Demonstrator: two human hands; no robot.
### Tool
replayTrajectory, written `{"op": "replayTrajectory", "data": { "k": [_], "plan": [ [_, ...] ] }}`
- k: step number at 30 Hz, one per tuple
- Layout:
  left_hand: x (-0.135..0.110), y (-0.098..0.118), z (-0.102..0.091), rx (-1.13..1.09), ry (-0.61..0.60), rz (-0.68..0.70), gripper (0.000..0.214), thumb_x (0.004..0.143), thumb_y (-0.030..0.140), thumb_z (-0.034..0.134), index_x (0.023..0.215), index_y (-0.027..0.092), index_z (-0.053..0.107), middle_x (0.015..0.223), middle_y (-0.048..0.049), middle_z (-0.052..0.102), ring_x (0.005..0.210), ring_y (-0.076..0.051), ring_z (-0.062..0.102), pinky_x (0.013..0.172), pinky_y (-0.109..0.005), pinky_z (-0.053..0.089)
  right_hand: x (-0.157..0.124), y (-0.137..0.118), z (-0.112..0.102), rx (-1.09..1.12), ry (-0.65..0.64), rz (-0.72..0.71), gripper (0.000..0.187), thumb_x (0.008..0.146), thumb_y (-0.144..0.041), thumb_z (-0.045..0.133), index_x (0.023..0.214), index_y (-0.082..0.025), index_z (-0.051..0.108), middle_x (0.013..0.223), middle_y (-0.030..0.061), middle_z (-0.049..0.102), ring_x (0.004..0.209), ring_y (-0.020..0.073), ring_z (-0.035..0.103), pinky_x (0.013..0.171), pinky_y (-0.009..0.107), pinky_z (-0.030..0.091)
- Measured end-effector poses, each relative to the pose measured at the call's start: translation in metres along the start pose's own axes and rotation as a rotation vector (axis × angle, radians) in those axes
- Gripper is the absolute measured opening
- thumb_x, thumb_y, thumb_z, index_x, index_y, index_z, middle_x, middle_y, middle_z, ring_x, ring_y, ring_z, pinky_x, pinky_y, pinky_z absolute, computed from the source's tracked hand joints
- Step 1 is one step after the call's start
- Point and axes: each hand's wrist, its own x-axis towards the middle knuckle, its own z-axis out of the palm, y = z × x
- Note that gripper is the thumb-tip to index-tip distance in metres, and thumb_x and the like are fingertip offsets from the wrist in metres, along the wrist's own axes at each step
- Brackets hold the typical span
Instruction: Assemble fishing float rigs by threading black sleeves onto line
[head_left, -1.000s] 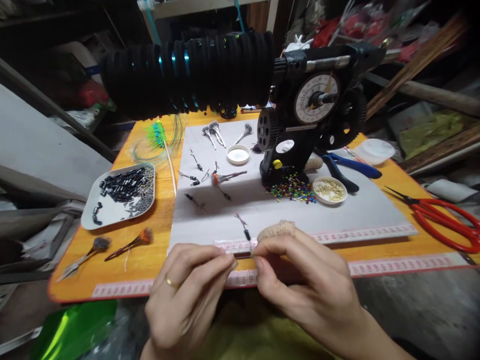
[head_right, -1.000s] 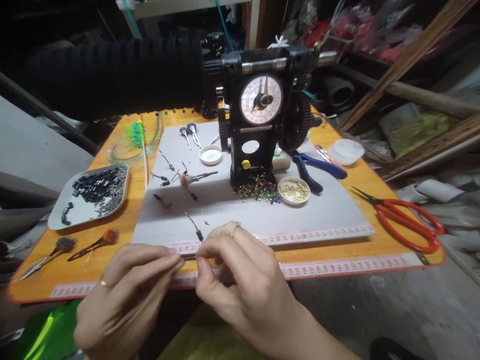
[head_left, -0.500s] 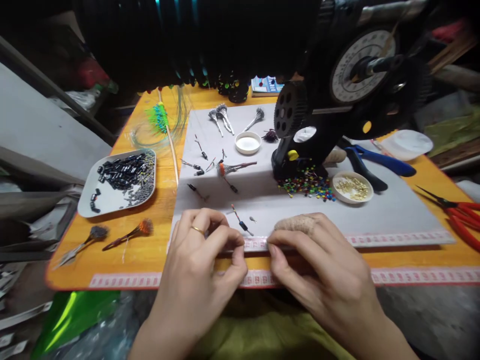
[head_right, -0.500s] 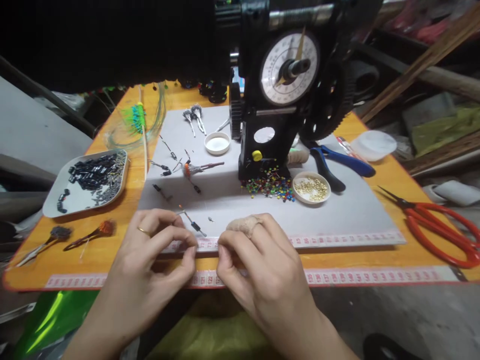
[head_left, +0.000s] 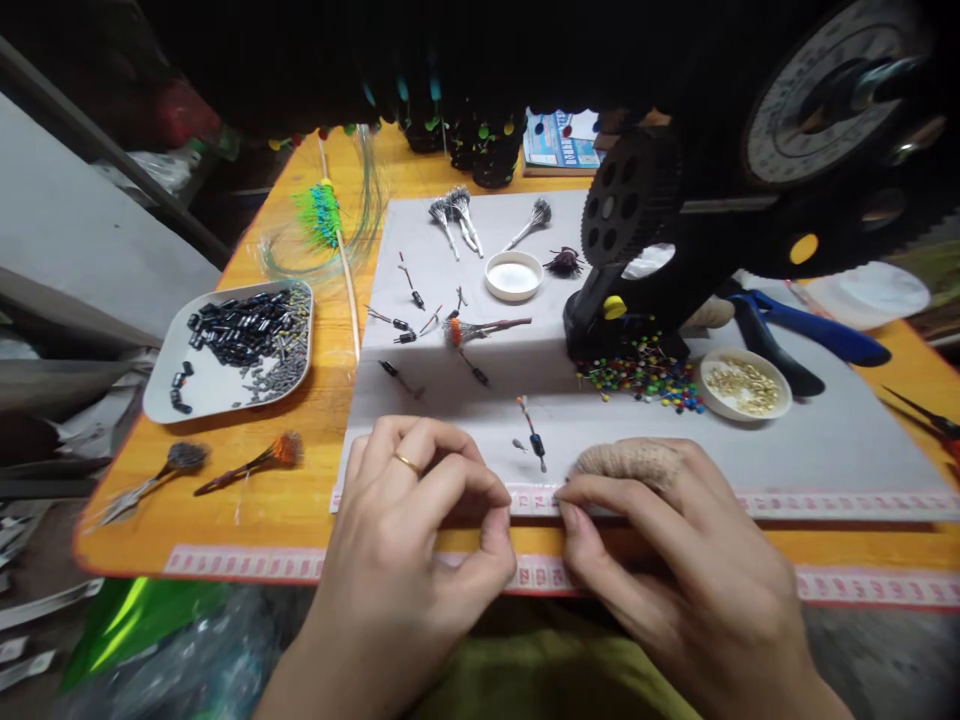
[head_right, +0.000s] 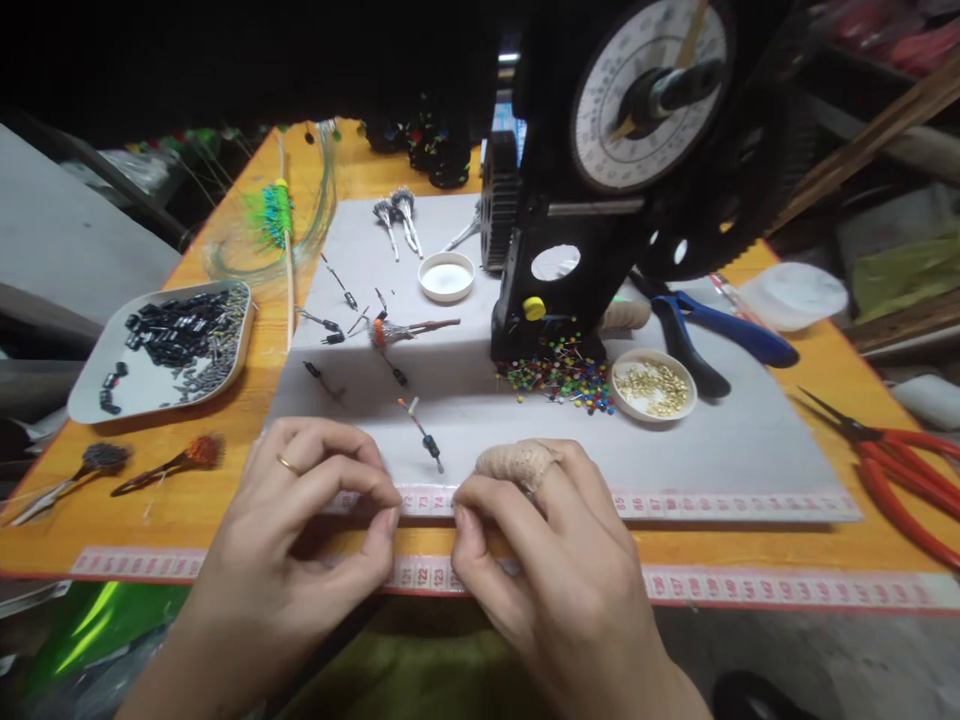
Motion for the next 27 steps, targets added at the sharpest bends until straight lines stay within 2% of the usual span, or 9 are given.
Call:
{"op": "replayTrajectory", "data": {
  "k": [8, 12, 15, 17, 19, 22, 27],
  "plan": [
    [-0.001, 0.001, -0.005, -0.073, 0.064, 0.014, 0.020, 0.079, 0.001, 0.064, 0.077, 0.021, 0.062, 0.088, -0.0009, 0.069, 0.090, -0.018, 0.060, 0.080, -0.035, 0.049, 0.001, 0.000, 0.001, -0.007, 0.007, 0.021, 0.015, 0.087, 0.000, 0.064, 0.091, -0.014, 0.065, 0.086, 0.0074, 0.063, 0.085, 0.0201, 0.055, 0.076, 0.034, 0.044],
    [-0.004, 0.007, 0.006, -0.347, 0.012, 0.038, 0.027, 0.080, -0.004, 0.059, 0.083, 0.023, 0.055, 0.097, 0.0020, 0.073, 0.085, -0.011, 0.069, 0.071, -0.023, 0.055, 0.001, -0.001, 0.001, -0.003, 0.019, 0.028, 0.014, 0.086, 0.000, 0.063, 0.088, -0.014, 0.066, 0.085, 0.0079, 0.064, 0.083, 0.0204, 0.055, 0.074, 0.034, 0.045],
    [-0.003, 0.011, 0.011, -0.529, -0.072, -0.022, 0.030, 0.084, -0.005, 0.054, 0.088, 0.025, 0.050, 0.088, 0.0052, 0.071, 0.072, -0.008, 0.069, 0.064, -0.019, 0.056, 0.000, -0.002, 0.000, 0.000, 0.026, 0.034, 0.012, 0.086, -0.001, 0.064, 0.086, -0.013, 0.067, 0.084, 0.0082, 0.064, 0.083, 0.0201, 0.056, 0.074, 0.033, 0.046],
    [0.000, 0.011, 0.009, -0.443, -0.110, -0.027, 0.026, 0.086, 0.000, 0.059, 0.090, 0.025, 0.051, 0.080, 0.0051, 0.066, 0.069, -0.009, 0.067, 0.063, -0.019, 0.055, 0.001, -0.002, 0.000, 0.005, 0.032, 0.041, 0.013, 0.086, -0.001, 0.063, 0.085, -0.013, 0.068, 0.083, 0.0078, 0.065, 0.082, 0.0195, 0.056, 0.074, 0.033, 0.046],
    [0.004, 0.010, 0.005, -0.256, -0.113, 0.058, 0.021, 0.087, 0.004, 0.065, 0.093, 0.022, 0.056, 0.080, 0.0024, 0.064, 0.072, -0.011, 0.065, 0.066, -0.021, 0.054, 0.001, -0.002, -0.001, 0.011, 0.035, 0.041, 0.013, 0.086, -0.001, 0.064, 0.085, -0.013, 0.068, 0.082, 0.0072, 0.066, 0.082, 0.0190, 0.055, 0.073, 0.032, 0.046],
    [0.006, 0.007, 0.001, -0.043, -0.118, 0.186, 0.013, 0.091, 0.004, 0.061, 0.096, 0.017, 0.062, 0.081, -0.0021, 0.062, 0.076, -0.014, 0.062, 0.070, -0.024, 0.052, 0.002, -0.002, -0.001, 0.007, 0.037, 0.041, 0.012, 0.085, -0.001, 0.064, 0.085, -0.013, 0.069, 0.082, 0.0074, 0.067, 0.082, 0.0193, 0.056, 0.073, 0.032, 0.048],
    [0.000, 0.004, 0.003, 0.024, -0.092, 0.164, 0.015, 0.093, 0.005, 0.056, 0.091, 0.015, 0.066, 0.077, -0.0023, 0.057, 0.072, -0.015, 0.057, 0.067, -0.027, 0.047, 0.001, -0.001, -0.001, -0.005, 0.040, 0.040, 0.013, 0.086, -0.002, 0.063, 0.086, -0.014, 0.068, 0.083, 0.0074, 0.067, 0.082, 0.0201, 0.056, 0.073, 0.034, 0.048]
  ]
}}
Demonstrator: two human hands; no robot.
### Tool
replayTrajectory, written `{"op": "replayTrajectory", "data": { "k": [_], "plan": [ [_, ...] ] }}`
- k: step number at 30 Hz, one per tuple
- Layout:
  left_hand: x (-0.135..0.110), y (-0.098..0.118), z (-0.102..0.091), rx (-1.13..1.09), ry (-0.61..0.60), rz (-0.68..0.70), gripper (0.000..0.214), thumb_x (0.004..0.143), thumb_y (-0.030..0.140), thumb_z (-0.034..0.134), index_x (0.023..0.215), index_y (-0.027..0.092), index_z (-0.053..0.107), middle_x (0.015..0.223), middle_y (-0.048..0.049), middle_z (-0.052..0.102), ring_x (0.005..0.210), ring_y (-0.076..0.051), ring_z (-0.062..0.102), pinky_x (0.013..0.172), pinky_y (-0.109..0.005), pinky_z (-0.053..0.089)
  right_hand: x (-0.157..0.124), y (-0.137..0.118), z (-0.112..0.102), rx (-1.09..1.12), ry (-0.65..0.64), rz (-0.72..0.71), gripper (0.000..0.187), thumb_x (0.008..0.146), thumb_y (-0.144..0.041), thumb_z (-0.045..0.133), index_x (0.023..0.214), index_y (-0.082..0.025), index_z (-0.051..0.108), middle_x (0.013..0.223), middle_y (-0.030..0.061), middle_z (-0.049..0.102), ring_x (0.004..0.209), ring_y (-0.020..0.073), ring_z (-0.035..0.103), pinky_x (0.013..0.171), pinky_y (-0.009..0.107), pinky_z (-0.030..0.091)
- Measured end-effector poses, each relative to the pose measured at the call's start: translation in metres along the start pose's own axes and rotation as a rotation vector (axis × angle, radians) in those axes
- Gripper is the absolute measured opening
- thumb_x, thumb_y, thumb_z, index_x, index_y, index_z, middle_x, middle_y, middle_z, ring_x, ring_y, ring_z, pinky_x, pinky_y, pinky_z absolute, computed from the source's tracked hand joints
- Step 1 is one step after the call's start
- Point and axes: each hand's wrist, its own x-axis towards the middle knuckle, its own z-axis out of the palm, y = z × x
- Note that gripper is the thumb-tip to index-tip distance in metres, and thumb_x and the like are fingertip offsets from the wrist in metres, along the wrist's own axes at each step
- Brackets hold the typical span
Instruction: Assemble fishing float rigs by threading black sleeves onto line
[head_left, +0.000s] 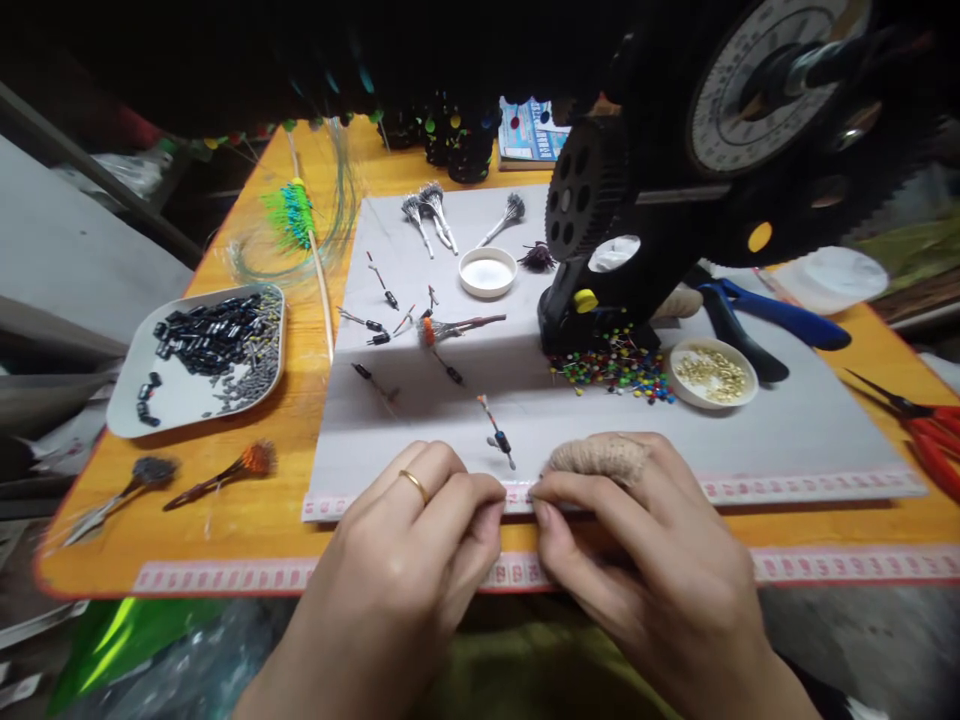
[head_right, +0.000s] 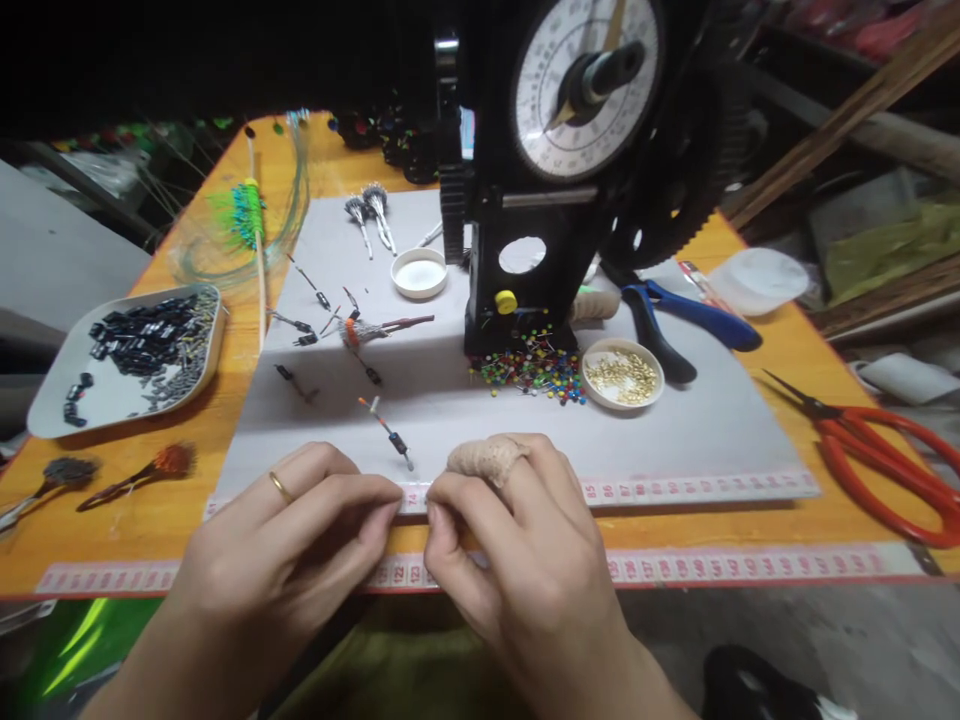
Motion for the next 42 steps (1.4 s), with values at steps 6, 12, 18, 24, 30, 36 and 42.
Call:
{"op": "replayTrajectory", "data": {
  "k": [6, 12, 18, 24, 30, 36, 42],
  "plan": [
    [0.003, -0.005, -0.004, 0.097, 0.040, -0.036, 0.015, 0.085, 0.004, 0.062, 0.079, 0.015, 0.068, 0.073, -0.0038, 0.061, 0.073, -0.019, 0.051, 0.066, -0.033, 0.042, -0.001, 0.001, 0.002, -0.007, -0.002, -0.007, 0.014, 0.087, -0.001, 0.063, 0.087, -0.015, 0.066, 0.085, 0.0067, 0.066, 0.084, 0.0199, 0.056, 0.075, 0.034, 0.047],
    [0.003, -0.007, -0.004, 0.074, 0.069, -0.102, 0.013, 0.083, 0.007, 0.064, 0.077, 0.017, 0.071, 0.073, -0.0035, 0.058, 0.076, -0.021, 0.050, 0.069, -0.037, 0.037, -0.002, 0.002, 0.000, -0.029, -0.021, -0.027, 0.017, 0.087, -0.001, 0.063, 0.092, -0.018, 0.064, 0.086, 0.0062, 0.065, 0.084, 0.0212, 0.057, 0.074, 0.035, 0.046],
    [0.002, -0.007, -0.002, 0.087, 0.107, -0.115, 0.013, 0.080, 0.008, 0.067, 0.075, 0.019, 0.070, 0.076, -0.0027, 0.059, 0.080, -0.022, 0.050, 0.073, -0.038, 0.035, -0.002, 0.002, 0.000, -0.062, -0.036, -0.035, 0.017, 0.088, -0.003, 0.064, 0.094, -0.018, 0.063, 0.087, 0.0052, 0.064, 0.086, 0.0205, 0.056, 0.075, 0.035, 0.046],
    [0.004, -0.007, 0.003, 0.068, 0.127, -0.114, 0.010, 0.077, 0.008, 0.071, 0.073, 0.017, 0.070, 0.076, -0.0034, 0.061, 0.081, -0.022, 0.051, 0.073, -0.038, 0.035, -0.002, 0.002, -0.002, -0.073, -0.035, -0.037, 0.016, 0.088, -0.002, 0.064, 0.094, -0.017, 0.063, 0.088, 0.0050, 0.063, 0.085, 0.0188, 0.056, 0.076, 0.034, 0.045],
    [0.003, -0.007, 0.005, 0.068, 0.146, -0.117, 0.010, 0.078, 0.009, 0.070, 0.072, 0.018, 0.070, 0.073, -0.0034, 0.061, 0.079, -0.022, 0.051, 0.072, -0.038, 0.034, -0.001, 0.002, -0.003, -0.075, -0.042, -0.044, 0.017, 0.087, -0.002, 0.064, 0.093, -0.017, 0.063, 0.088, 0.0051, 0.063, 0.085, 0.0189, 0.056, 0.076, 0.033, 0.045],
    [0.001, -0.008, 0.006, 0.083, 0.143, -0.096, 0.011, 0.077, 0.008, 0.069, 0.074, 0.019, 0.068, 0.074, -0.0030, 0.062, 0.079, -0.023, 0.051, 0.071, -0.038, 0.035, -0.003, 0.001, -0.003, -0.101, -0.024, -0.024, 0.018, 0.086, -0.002, 0.065, 0.092, -0.019, 0.064, 0.087, 0.0056, 0.065, 0.084, 0.0206, 0.058, 0.074, 0.034, 0.048],
    [-0.002, -0.011, 0.006, 0.136, 0.123, -0.063, 0.015, 0.076, 0.007, 0.070, 0.077, 0.022, 0.066, 0.074, -0.0004, 0.063, 0.080, -0.023, 0.052, 0.072, -0.038, 0.035, -0.005, 0.003, -0.005, -0.117, 0.007, 0.002, 0.017, 0.086, -0.001, 0.064, 0.089, -0.018, 0.065, 0.083, 0.0044, 0.066, 0.083, 0.0187, 0.058, 0.074, 0.033, 0.049]
  ]
}}
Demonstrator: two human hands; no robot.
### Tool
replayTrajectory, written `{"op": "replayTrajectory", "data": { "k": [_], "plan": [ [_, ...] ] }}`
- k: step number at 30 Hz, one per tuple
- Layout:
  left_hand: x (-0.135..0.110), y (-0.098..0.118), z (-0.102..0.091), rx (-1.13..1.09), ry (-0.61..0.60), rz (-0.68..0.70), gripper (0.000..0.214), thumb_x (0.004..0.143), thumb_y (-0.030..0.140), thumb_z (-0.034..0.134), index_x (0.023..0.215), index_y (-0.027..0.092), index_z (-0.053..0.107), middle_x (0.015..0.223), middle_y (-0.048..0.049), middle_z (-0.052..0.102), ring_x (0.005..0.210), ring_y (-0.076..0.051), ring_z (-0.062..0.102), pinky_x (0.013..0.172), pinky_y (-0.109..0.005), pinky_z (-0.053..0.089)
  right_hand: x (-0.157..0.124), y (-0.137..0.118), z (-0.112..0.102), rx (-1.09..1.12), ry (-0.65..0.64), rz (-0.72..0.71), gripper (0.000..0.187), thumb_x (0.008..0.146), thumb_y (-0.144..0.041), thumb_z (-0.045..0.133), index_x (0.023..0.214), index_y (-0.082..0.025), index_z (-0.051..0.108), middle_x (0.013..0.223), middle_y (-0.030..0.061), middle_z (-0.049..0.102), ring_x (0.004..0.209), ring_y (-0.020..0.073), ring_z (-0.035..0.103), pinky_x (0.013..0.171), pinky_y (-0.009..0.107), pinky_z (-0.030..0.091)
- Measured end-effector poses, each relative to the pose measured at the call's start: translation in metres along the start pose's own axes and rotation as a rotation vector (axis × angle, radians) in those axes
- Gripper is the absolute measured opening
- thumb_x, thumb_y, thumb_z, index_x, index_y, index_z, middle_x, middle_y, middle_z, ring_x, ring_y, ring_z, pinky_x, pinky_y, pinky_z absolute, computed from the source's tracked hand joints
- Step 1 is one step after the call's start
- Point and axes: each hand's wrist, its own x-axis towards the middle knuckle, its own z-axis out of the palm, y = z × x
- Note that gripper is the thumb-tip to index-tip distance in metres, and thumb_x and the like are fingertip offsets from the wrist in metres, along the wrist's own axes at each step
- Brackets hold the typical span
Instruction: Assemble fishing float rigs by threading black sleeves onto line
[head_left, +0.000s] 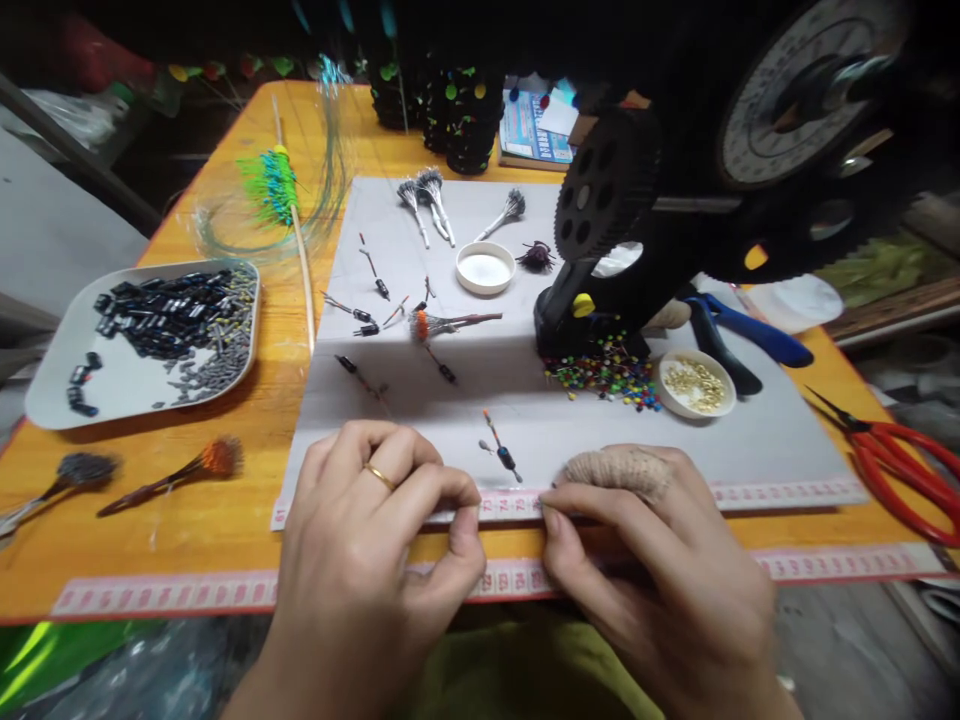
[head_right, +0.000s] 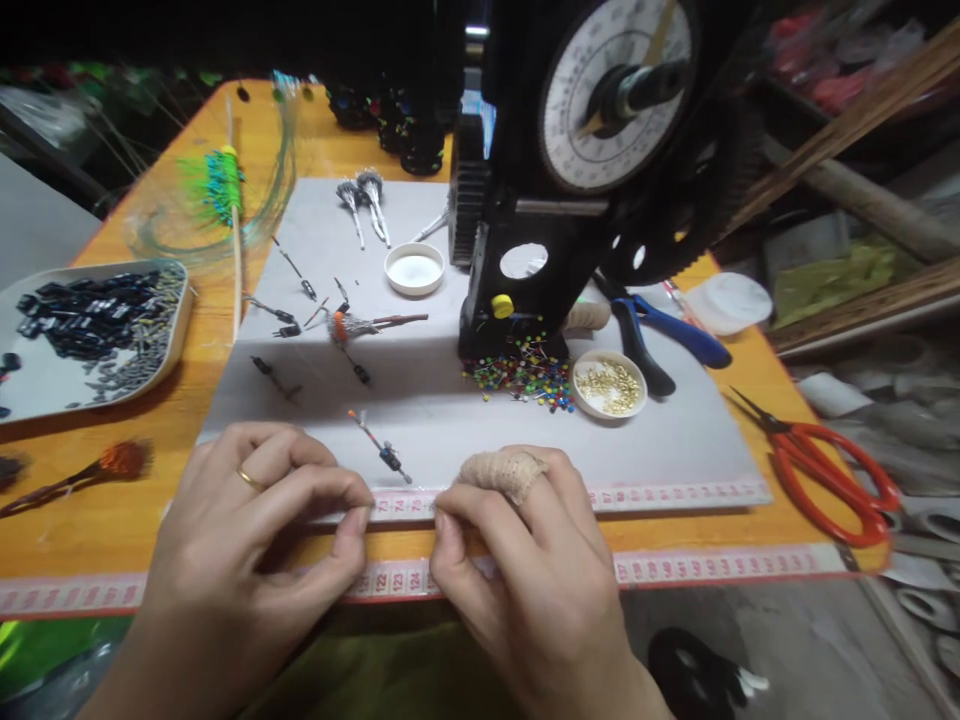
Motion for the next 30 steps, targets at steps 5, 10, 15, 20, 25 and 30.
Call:
{"op": "replayTrajectory", "data": {
  "k": [5, 10, 15, 20, 25, 30],
  "plan": [
    [-0.0001, -0.0017, -0.0001, 0.043, -0.041, 0.023, 0.016, 0.079, 0.008, 0.068, 0.082, 0.023, 0.064, 0.078, -0.0012, 0.065, 0.083, -0.025, 0.053, 0.074, -0.040, 0.035, -0.0007, 0.0042, -0.0041, -0.002, 0.007, 0.001, 0.014, 0.085, 0.000, 0.065, 0.086, -0.014, 0.066, 0.082, 0.0052, 0.066, 0.083, 0.0159, 0.057, 0.075, 0.029, 0.048],
    [0.0002, -0.0012, 0.0002, 0.063, -0.044, 0.050, 0.018, 0.079, 0.007, 0.067, 0.085, 0.023, 0.063, 0.079, -0.0024, 0.065, 0.083, -0.026, 0.052, 0.074, -0.041, 0.036, -0.0008, 0.0047, -0.0059, -0.004, 0.015, 0.024, 0.014, 0.084, 0.000, 0.065, 0.085, -0.014, 0.067, 0.082, 0.0050, 0.067, 0.082, 0.0153, 0.057, 0.075, 0.029, 0.049],
    [-0.0005, -0.0011, -0.0004, 0.058, -0.039, 0.051, 0.020, 0.078, 0.006, 0.067, 0.086, 0.023, 0.062, 0.080, -0.0024, 0.065, 0.083, -0.026, 0.053, 0.075, -0.043, 0.037, -0.0023, 0.0045, -0.0057, 0.001, 0.022, 0.034, 0.014, 0.084, -0.001, 0.065, 0.085, -0.014, 0.067, 0.082, 0.0048, 0.067, 0.081, 0.0152, 0.058, 0.073, 0.029, 0.049],
    [-0.0004, -0.0014, -0.0002, 0.065, -0.031, 0.058, 0.020, 0.078, 0.005, 0.067, 0.085, 0.023, 0.062, 0.079, -0.0021, 0.065, 0.082, -0.026, 0.053, 0.075, -0.042, 0.036, -0.0030, 0.0047, -0.0041, 0.002, 0.022, 0.034, 0.013, 0.084, -0.001, 0.064, 0.084, -0.014, 0.066, 0.082, 0.0050, 0.067, 0.082, 0.0149, 0.057, 0.075, 0.028, 0.049],
    [-0.0003, -0.0008, 0.0004, 0.059, -0.032, 0.055, 0.020, 0.079, 0.005, 0.067, 0.086, 0.023, 0.062, 0.080, -0.0016, 0.065, 0.083, -0.025, 0.053, 0.075, -0.042, 0.035, -0.0029, 0.0045, -0.0035, -0.010, 0.003, 0.030, 0.013, 0.084, -0.001, 0.064, 0.085, -0.014, 0.065, 0.083, 0.0048, 0.067, 0.083, 0.0143, 0.057, 0.075, 0.027, 0.049],
    [0.0014, 0.0006, 0.0000, 0.062, -0.025, 0.035, 0.017, 0.079, 0.006, 0.066, 0.082, 0.022, 0.063, 0.078, -0.0018, 0.065, 0.082, -0.025, 0.054, 0.076, -0.041, 0.035, -0.0040, 0.0056, -0.0049, -0.006, 0.005, 0.028, 0.013, 0.085, -0.001, 0.064, 0.086, -0.014, 0.065, 0.083, 0.0042, 0.065, 0.083, 0.0141, 0.057, 0.077, 0.028, 0.048]
  ]
}}
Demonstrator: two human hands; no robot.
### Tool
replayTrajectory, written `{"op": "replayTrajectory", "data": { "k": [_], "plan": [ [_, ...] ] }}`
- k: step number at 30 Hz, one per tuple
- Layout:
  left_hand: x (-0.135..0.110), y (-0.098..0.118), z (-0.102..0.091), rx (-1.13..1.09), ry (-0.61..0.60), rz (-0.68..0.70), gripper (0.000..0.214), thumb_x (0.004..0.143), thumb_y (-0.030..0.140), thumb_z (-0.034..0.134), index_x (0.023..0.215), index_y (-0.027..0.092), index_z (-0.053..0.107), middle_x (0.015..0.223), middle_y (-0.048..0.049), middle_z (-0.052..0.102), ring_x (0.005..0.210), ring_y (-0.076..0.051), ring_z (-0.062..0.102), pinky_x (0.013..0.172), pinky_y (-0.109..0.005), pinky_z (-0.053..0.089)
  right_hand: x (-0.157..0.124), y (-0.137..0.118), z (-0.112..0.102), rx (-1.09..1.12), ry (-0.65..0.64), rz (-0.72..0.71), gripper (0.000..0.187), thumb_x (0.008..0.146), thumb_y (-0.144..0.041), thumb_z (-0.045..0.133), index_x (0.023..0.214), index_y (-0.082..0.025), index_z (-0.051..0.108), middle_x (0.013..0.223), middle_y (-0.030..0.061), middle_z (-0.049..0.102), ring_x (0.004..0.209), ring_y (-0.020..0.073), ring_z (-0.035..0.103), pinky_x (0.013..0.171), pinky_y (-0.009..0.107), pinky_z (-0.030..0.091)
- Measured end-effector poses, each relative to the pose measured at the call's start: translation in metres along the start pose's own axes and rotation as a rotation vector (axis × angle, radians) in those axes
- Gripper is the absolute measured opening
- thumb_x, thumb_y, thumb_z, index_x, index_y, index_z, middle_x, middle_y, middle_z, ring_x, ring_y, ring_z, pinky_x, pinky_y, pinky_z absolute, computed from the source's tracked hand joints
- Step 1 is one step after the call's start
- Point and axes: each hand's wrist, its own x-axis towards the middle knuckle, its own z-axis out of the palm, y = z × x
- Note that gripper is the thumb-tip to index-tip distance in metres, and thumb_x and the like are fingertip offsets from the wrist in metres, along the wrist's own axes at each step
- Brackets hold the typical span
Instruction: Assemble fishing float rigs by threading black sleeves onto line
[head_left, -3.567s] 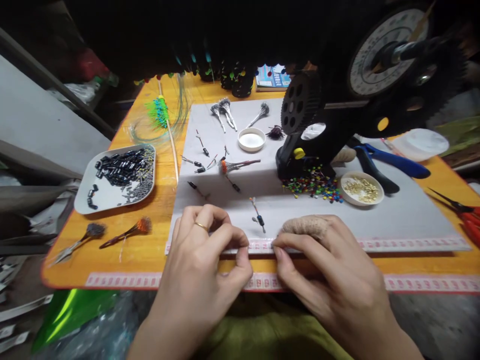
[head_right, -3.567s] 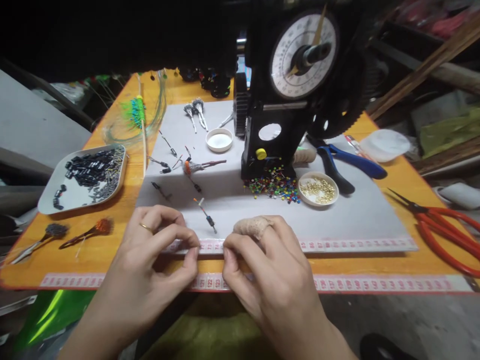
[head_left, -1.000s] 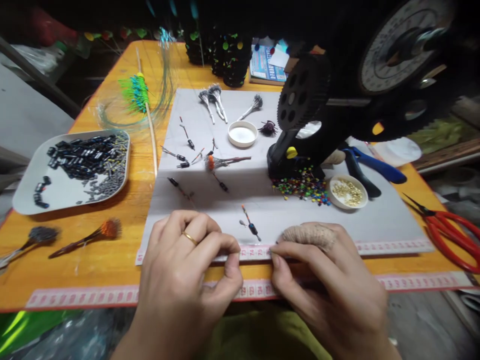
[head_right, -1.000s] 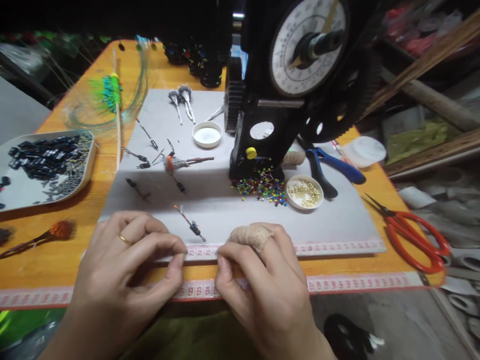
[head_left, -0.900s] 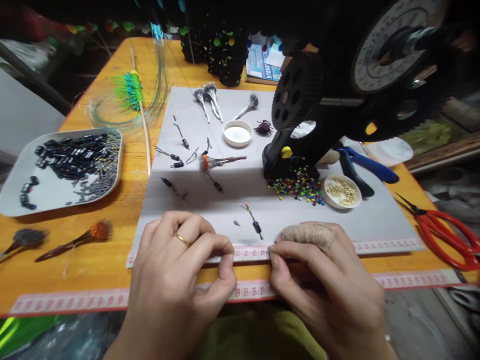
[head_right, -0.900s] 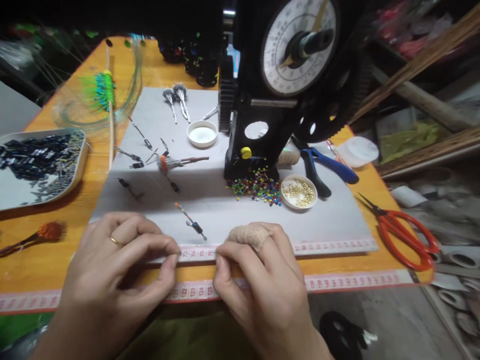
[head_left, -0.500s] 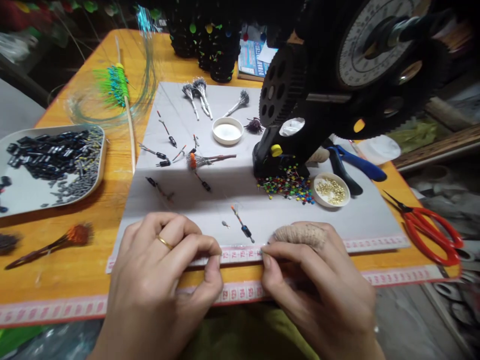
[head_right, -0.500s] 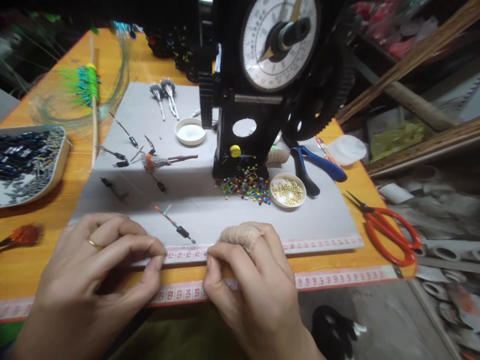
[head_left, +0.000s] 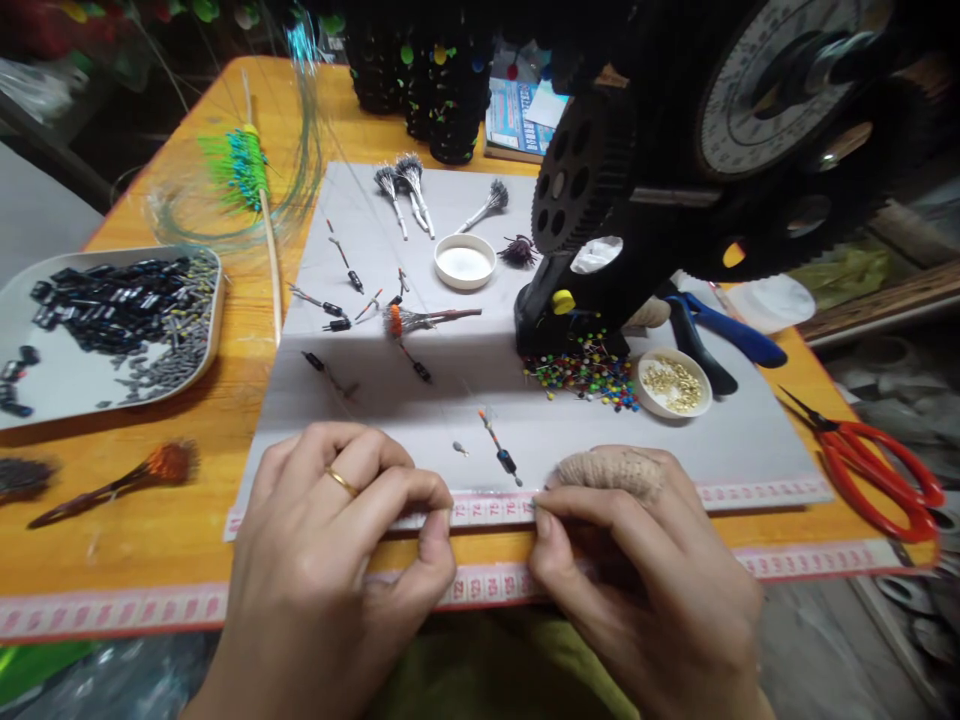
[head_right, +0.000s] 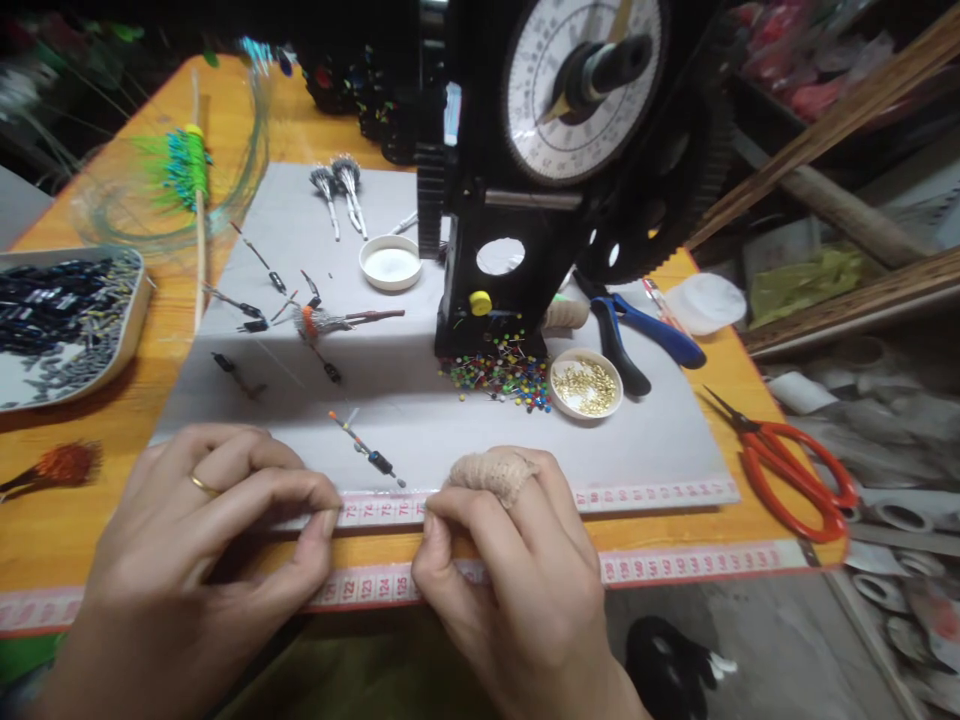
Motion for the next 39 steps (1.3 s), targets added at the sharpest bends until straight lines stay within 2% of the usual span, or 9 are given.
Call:
{"op": "replayTrajectory", "data": {
  "k": [14, 21, 24, 27, 30, 34, 36, 37, 39],
  "plan": [
    [0.005, 0.004, 0.002, -0.048, 0.012, -0.071, 0.013, 0.077, 0.009, 0.068, 0.074, 0.021, 0.065, 0.072, 0.0009, 0.066, 0.079, -0.021, 0.055, 0.076, -0.038, 0.037, 0.001, 0.002, 0.003, -0.034, 0.008, -0.035, 0.012, 0.086, -0.003, 0.065, 0.086, -0.015, 0.063, 0.085, 0.0043, 0.063, 0.083, 0.0154, 0.057, 0.075, 0.029, 0.048],
    [-0.005, 0.005, -0.008, -0.069, 0.116, 0.037, 0.017, 0.081, 0.008, 0.066, 0.082, 0.025, 0.063, 0.075, -0.0009, 0.063, 0.087, -0.025, 0.052, 0.086, -0.043, 0.039, -0.002, -0.004, 0.000, 0.017, 0.068, -0.044, 0.020, 0.085, -0.002, 0.063, 0.095, -0.019, 0.063, 0.087, 0.0053, 0.065, 0.084, 0.0202, 0.060, 0.073, 0.035, 0.053],
    [-0.020, 0.015, -0.017, 0.022, 0.153, 0.189, 0.029, 0.075, 0.006, 0.071, 0.093, 0.026, 0.060, 0.075, -0.0002, 0.062, 0.088, -0.024, 0.051, 0.086, -0.036, 0.042, -0.010, -0.018, -0.006, 0.387, 0.078, 0.143, 0.018, 0.091, -0.005, 0.057, 0.096, -0.022, 0.061, 0.089, 0.0040, 0.066, 0.072, 0.0154, 0.064, 0.061, 0.028, 0.056],
    [-0.040, 0.026, -0.015, 0.011, 0.157, 0.247, 0.033, 0.074, -0.001, 0.069, 0.095, 0.023, 0.062, 0.076, 0.0000, 0.063, 0.084, -0.020, 0.052, 0.084, -0.029, 0.045, -0.019, -0.033, -0.009, 1.127, -0.099, 0.512, 0.007, 0.101, -0.022, 0.053, 0.094, -0.023, 0.055, 0.093, 0.0032, 0.070, 0.056, 0.0097, 0.066, 0.050, 0.022, 0.054],
    [-0.054, 0.033, -0.006, -0.202, 0.166, 0.024, 0.028, 0.081, -0.004, 0.062, 0.093, 0.022, 0.063, 0.084, -0.0030, 0.064, 0.086, -0.019, 0.057, 0.082, -0.031, 0.048, -0.027, -0.042, -0.008, 1.574, -0.230, 0.720, 0.012, 0.100, -0.032, 0.059, 0.095, -0.021, 0.055, 0.087, 0.0009, 0.071, 0.067, 0.0100, 0.072, 0.061, 0.021, 0.057],
    [-0.051, 0.042, -0.004, -0.600, 0.041, -0.273, 0.030, 0.093, 0.016, 0.060, 0.119, 0.028, 0.068, 0.118, -0.0084, 0.068, 0.103, -0.023, 0.066, 0.084, -0.034, 0.055, -0.035, -0.047, -0.006, 1.594, -0.234, 0.735, 0.017, 0.096, -0.034, 0.066, 0.093, -0.019, 0.058, 0.081, 0.0002, 0.070, 0.066, 0.0098, 0.070, 0.065, 0.023, 0.057],
    [-0.042, 0.049, -0.007, -0.865, -0.041, -0.391, 0.027, 0.092, 0.025, 0.066, 0.117, 0.031, 0.073, 0.126, -0.0077, 0.068, 0.087, -0.019, 0.072, 0.073, -0.030, 0.060, -0.038, -0.048, -0.005, 1.552, -0.237, 0.728, 0.020, 0.095, -0.036, 0.067, 0.092, -0.018, 0.057, 0.078, 0.0005, 0.070, 0.064, 0.0112, 0.070, 0.065, 0.025, 0.057],
    [-0.037, 0.054, -0.008, -1.024, -0.072, -0.464, 0.019, 0.090, 0.027, 0.070, 0.108, 0.030, 0.077, 0.120, -0.0072, 0.071, 0.072, -0.015, 0.072, 0.063, -0.027, 0.059, -0.040, -0.048, -0.005, 1.536, -0.242, 0.732, 0.022, 0.095, -0.037, 0.068, 0.092, -0.018, 0.057, 0.076, 0.0005, 0.070, 0.063, 0.0115, 0.070, 0.063, 0.025, 0.057],
    [-0.029, 0.063, -0.008, -1.363, -0.112, -0.620, 0.007, 0.089, 0.028, 0.072, 0.088, 0.025, 0.078, 0.087, -0.0034, 0.075, 0.048, -0.010, 0.065, 0.048, -0.023, 0.055, -0.041, -0.049, -0.008, 1.516, -0.269, 0.748, 0.026, 0.093, -0.040, 0.069, 0.091, -0.018, 0.057, 0.074, 0.0003, 0.069, 0.059, 0.0107, 0.068, 0.059, 0.023, 0.055]
  ]
}}
